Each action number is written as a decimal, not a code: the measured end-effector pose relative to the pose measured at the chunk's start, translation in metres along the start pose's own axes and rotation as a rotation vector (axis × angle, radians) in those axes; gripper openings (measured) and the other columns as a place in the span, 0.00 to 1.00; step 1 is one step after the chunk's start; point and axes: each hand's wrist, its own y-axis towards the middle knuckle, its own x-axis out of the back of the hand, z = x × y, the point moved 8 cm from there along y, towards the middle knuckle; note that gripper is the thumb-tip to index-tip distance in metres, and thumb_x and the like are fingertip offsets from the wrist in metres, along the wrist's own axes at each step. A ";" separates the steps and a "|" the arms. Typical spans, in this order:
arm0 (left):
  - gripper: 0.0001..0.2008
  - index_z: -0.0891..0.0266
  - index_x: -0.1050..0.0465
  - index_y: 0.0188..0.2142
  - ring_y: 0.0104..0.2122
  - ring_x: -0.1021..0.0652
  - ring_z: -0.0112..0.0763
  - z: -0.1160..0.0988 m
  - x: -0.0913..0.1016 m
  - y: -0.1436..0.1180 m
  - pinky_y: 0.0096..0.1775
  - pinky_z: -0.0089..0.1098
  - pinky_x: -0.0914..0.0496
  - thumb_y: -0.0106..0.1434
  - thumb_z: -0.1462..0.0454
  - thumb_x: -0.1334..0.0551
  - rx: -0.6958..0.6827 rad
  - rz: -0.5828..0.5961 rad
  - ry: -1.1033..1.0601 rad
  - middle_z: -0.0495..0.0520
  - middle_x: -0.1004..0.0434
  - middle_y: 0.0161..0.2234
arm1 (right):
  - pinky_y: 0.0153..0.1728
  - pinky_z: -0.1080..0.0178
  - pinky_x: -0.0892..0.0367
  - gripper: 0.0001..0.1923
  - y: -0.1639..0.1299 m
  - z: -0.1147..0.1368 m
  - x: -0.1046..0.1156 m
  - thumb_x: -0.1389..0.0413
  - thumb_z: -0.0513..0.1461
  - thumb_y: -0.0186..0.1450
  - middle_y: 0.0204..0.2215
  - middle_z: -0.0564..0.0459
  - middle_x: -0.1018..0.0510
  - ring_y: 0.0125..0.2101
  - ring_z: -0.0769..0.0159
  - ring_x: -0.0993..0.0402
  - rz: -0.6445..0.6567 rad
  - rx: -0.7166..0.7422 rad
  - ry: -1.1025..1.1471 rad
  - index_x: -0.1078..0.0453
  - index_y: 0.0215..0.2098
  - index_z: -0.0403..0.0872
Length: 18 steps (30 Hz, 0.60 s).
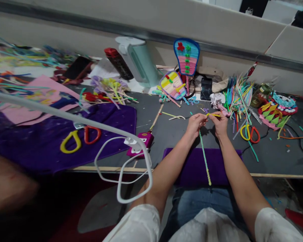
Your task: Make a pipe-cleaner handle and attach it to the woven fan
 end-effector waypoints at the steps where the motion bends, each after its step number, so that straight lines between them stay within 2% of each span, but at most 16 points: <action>1: 0.09 0.65 0.29 0.23 0.19 0.31 0.20 -0.004 0.000 -0.001 0.24 0.24 0.37 0.45 0.61 0.32 -0.041 -0.015 0.030 0.48 0.28 0.20 | 0.31 0.65 0.37 0.10 -0.001 0.002 0.000 0.36 0.44 0.54 0.24 0.57 0.27 0.27 0.70 0.33 -0.003 0.026 -0.024 0.29 0.27 0.46; 5: 0.06 0.65 0.29 0.19 0.17 0.33 0.20 -0.018 -0.001 -0.005 0.22 0.24 0.38 0.46 0.64 0.36 -0.192 -0.060 0.182 0.48 0.29 0.18 | 0.32 0.65 0.37 0.09 -0.005 0.015 0.004 0.38 0.43 0.57 0.25 0.56 0.27 0.28 0.69 0.33 -0.043 0.139 -0.171 0.28 0.26 0.46; 8: 0.06 0.64 0.29 0.19 0.17 0.33 0.20 -0.020 -0.001 -0.005 0.22 0.25 0.38 0.46 0.63 0.36 -0.188 -0.049 0.207 0.48 0.29 0.18 | 0.32 0.65 0.38 0.08 -0.005 0.020 0.003 0.39 0.42 0.57 0.26 0.55 0.27 0.29 0.69 0.32 -0.032 0.154 -0.191 0.28 0.27 0.46; 10: 0.07 0.65 0.29 0.21 0.18 0.32 0.21 -0.014 -0.002 -0.002 0.23 0.25 0.37 0.45 0.62 0.35 -0.102 -0.001 0.143 0.48 0.28 0.19 | 0.31 0.65 0.37 0.07 -0.003 0.015 0.002 0.38 0.43 0.56 0.28 0.55 0.26 0.29 0.69 0.32 0.011 0.101 -0.131 0.26 0.29 0.47; 13: 0.10 0.64 0.30 0.24 0.19 0.30 0.21 -0.004 -0.004 0.000 0.24 0.24 0.36 0.43 0.61 0.32 0.058 0.091 0.001 0.48 0.29 0.20 | 0.29 0.66 0.38 0.10 0.000 -0.001 -0.002 0.36 0.43 0.53 0.29 0.55 0.24 0.28 0.70 0.32 0.090 -0.073 0.029 0.26 0.31 0.47; 16: 0.11 0.64 0.31 0.24 0.18 0.32 0.19 0.001 -0.008 -0.001 0.23 0.23 0.37 0.42 0.62 0.32 0.145 0.163 -0.075 0.46 0.31 0.19 | 0.26 0.66 0.38 0.11 -0.001 -0.014 -0.007 0.37 0.45 0.53 0.27 0.55 0.24 0.26 0.70 0.33 0.142 -0.247 0.163 0.26 0.31 0.48; 18: 0.11 0.64 0.32 0.23 0.17 0.32 0.19 0.004 -0.011 -0.003 0.21 0.23 0.38 0.42 0.63 0.32 0.190 0.206 -0.086 0.45 0.31 0.18 | 0.26 0.67 0.38 0.10 -0.003 -0.017 -0.008 0.37 0.45 0.52 0.26 0.56 0.24 0.25 0.71 0.33 0.157 -0.297 0.204 0.26 0.30 0.48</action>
